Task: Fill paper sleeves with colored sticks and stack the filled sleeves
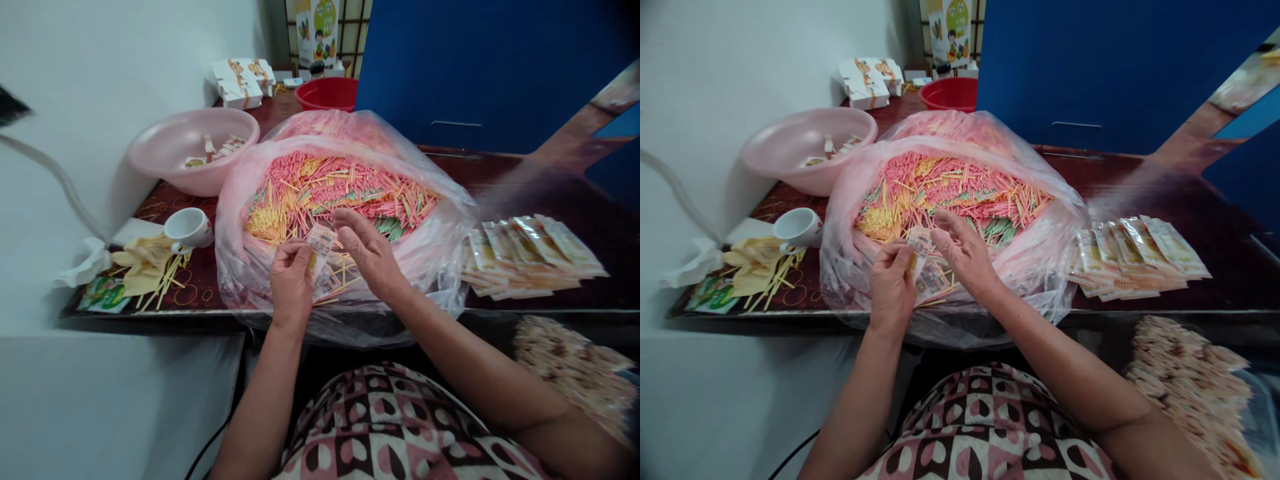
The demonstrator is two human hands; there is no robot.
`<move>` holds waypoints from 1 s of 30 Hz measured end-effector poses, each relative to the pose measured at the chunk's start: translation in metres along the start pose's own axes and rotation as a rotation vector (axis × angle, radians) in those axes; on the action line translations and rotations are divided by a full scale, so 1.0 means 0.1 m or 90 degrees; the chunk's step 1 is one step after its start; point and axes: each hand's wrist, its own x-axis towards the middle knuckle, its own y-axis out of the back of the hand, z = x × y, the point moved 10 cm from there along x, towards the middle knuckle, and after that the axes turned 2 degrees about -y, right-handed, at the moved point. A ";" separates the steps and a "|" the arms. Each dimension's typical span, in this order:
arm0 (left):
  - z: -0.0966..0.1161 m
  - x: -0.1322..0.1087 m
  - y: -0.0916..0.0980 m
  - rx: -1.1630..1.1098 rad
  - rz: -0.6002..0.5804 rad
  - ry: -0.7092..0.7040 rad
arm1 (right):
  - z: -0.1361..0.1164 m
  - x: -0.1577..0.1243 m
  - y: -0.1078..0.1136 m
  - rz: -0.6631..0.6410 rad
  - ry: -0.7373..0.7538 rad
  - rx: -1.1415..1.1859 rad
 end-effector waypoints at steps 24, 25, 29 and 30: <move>0.26 -0.13 -0.07 0.321 -0.116 -0.065 | -0.10 -0.28 0.98 0.065 0.006 -0.132; 0.28 -0.10 -0.03 0.413 -0.127 -0.081 | -0.20 -0.33 1.23 0.089 0.018 -0.158; 0.40 -0.10 0.04 0.623 -0.163 -0.168 | -0.55 -0.54 2.45 0.246 0.052 -0.247; 0.41 -0.12 0.04 0.639 -0.170 -0.174 | -0.60 -0.58 2.76 0.288 0.060 -0.260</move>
